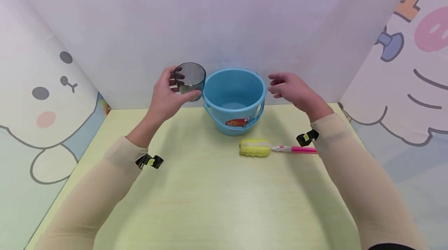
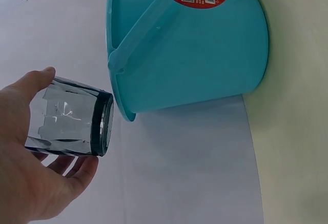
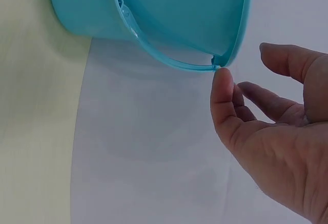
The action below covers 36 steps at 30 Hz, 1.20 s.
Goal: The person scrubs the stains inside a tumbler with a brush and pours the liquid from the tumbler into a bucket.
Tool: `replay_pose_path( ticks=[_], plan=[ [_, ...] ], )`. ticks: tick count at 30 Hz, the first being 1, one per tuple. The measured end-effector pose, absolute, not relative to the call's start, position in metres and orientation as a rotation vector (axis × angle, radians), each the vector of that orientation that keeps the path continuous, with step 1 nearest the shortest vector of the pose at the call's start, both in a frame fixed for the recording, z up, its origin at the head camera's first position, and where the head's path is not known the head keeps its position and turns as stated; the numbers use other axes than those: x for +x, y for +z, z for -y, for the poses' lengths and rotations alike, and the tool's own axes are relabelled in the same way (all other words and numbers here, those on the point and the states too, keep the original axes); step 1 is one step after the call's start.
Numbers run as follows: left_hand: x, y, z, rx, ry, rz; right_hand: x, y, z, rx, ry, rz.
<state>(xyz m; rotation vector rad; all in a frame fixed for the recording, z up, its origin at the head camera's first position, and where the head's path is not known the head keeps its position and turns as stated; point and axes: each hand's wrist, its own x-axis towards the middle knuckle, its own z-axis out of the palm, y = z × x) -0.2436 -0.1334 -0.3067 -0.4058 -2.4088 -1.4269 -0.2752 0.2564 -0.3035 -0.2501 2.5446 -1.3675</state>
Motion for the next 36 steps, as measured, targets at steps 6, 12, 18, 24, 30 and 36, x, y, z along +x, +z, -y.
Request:
replay_pose_path(
  ticks=[6, 12, 18, 24, 30, 36],
  plan=[
    [-0.236, -0.313, 0.138, -0.375, -1.478, 2.401, -0.270, -0.306, -0.262, -0.281, -1.297, -2.598],
    [-0.228, -0.320, 0.140, -0.358, -1.505, 2.400, -0.264, -0.308, -0.265, -0.307, -1.257, -2.641],
    [-0.218, -0.326, 0.141, -0.362, -1.525, 2.394, -0.258, -0.310, -0.269, -0.294, -1.266, -2.645],
    [-0.210, -0.332, 0.142, -0.368, -1.538, 2.387, -0.254, -0.310, -0.269, -0.294, -1.279, -2.644],
    [-0.201, -0.337, 0.143, -0.368, -1.568, 2.381, -0.250, -0.310, -0.265, -0.311, -1.255, -2.670],
    [-0.193, -0.344, 0.144, -0.355, -1.589, 2.394, -0.245, -0.314, -0.263, -0.323, -1.204, -2.728]
  ],
)
